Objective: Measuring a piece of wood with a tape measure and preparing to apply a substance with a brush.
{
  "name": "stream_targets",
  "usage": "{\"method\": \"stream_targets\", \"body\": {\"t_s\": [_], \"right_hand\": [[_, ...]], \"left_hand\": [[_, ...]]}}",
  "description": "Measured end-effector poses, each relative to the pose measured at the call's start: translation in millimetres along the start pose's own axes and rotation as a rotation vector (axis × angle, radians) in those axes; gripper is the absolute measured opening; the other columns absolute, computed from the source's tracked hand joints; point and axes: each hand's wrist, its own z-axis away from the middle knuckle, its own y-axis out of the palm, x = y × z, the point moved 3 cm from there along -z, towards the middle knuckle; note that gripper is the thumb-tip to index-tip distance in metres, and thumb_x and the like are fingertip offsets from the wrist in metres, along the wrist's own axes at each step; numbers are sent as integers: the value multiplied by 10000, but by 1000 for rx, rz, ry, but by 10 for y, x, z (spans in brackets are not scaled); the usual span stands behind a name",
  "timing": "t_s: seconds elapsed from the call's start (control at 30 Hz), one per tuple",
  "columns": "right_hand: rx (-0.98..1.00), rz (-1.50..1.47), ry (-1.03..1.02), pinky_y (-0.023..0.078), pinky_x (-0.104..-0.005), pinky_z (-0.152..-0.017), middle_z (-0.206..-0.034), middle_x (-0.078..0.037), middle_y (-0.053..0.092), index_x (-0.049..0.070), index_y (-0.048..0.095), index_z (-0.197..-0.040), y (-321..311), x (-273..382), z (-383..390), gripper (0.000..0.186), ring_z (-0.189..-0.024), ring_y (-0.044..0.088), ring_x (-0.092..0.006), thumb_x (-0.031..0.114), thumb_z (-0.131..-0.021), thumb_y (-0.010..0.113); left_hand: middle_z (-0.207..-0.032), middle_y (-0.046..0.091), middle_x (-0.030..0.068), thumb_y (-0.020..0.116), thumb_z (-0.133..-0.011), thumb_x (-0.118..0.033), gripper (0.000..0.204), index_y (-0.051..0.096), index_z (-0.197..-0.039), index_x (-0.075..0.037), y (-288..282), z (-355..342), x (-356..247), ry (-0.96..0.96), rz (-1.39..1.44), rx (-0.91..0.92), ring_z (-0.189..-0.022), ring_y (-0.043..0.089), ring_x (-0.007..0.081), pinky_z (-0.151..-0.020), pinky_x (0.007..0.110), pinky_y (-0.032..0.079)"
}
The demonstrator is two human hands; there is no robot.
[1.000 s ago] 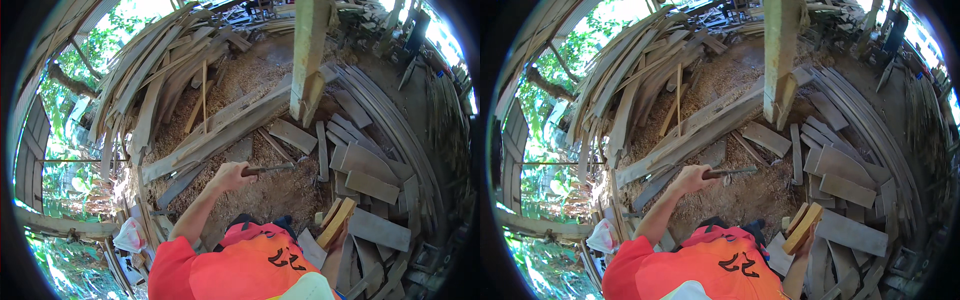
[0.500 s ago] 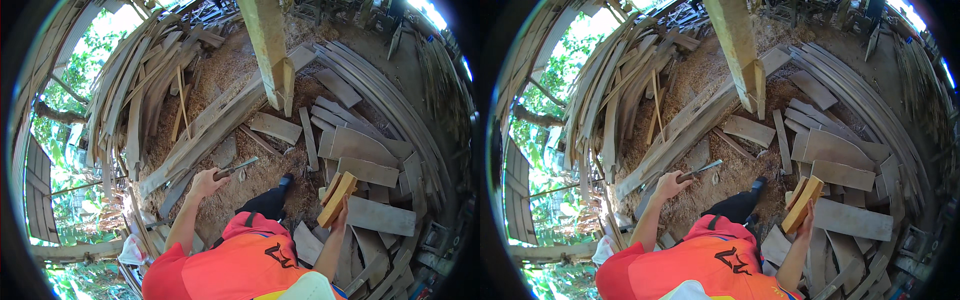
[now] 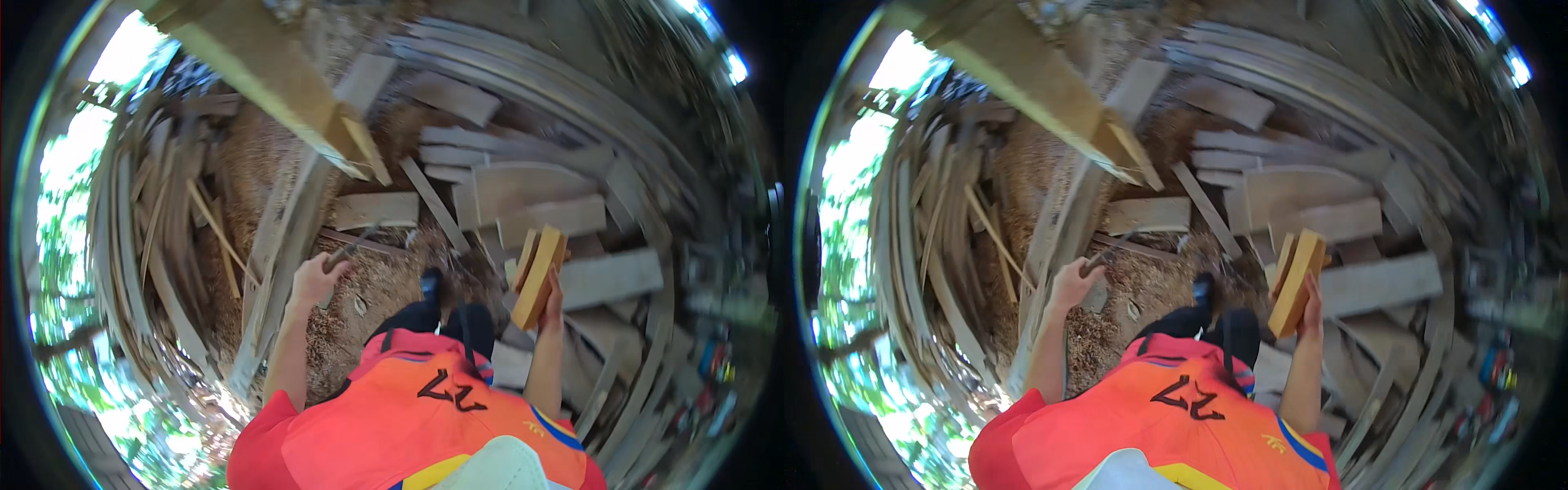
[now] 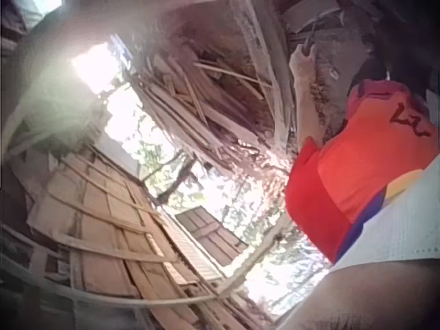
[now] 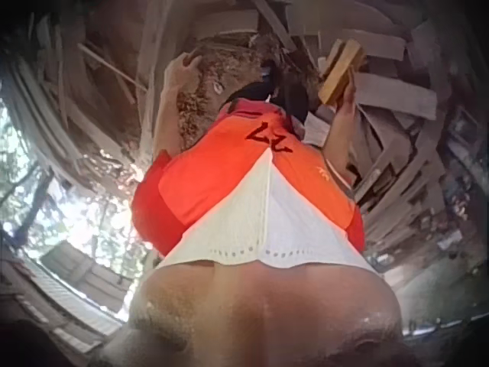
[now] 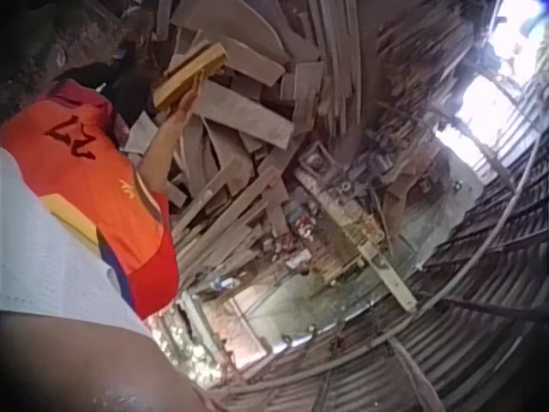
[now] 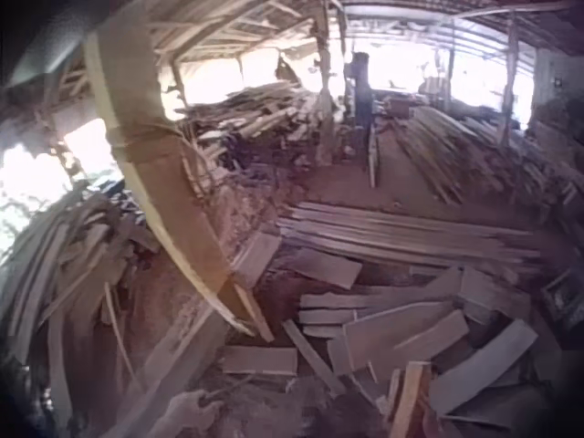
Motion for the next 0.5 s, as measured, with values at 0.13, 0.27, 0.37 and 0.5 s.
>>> {"method": "stream_targets", "body": {"t_s": [0.13, 0.27, 0.37, 0.5], "right_hand": [[-241, 60, -109, 602, -430, -866, -1219, -153, 674, 47, 500, -1449, -202, 291, 303, 731, -1021, 717, -289, 599, -985, 616], [-464, -78, -177, 617, -462, -844, -1241, -167, 658, 51, 476, -1467, -300, 602, 619, 690, -1027, 719, -311, 529, -998, 641], [-587, -36, -232, 614, -458, -852, -1264, -173, 646, 42, 456, -1479, -319, 857, 799, 738, -1047, 710, -312, 564, -989, 635], [-748, -32, -301, 608, -457, -881, -1326, -183, 620, 35, 424, -1504, -304, 1098, 823, 772, -1116, 685, -314, 585, -995, 610]], "left_hand": [[-816, 706, 171, 696, -932, -555, 491, 691, -974, -66, 77, -552, -276, 35, -119, 119, -816, 695, 388, -741, 482, 501], [-895, 727, 198, 674, -934, -583, 534, 687, -1063, -65, 273, -983, -519, 2, -77, 154, -892, 695, 416, -786, 499, 512], [-932, 733, 217, 688, -914, -599, 561, 689, -1067, -59, 436, -1257, -674, 59, -84, 173, -946, 697, 425, -816, 501, 521], [-1047, 760, 208, 747, -848, -596, 633, 695, -1174, -56, 701, -1601, -929, 93, -123, 276, -1044, 718, 391, -900, 485, 543]]}}
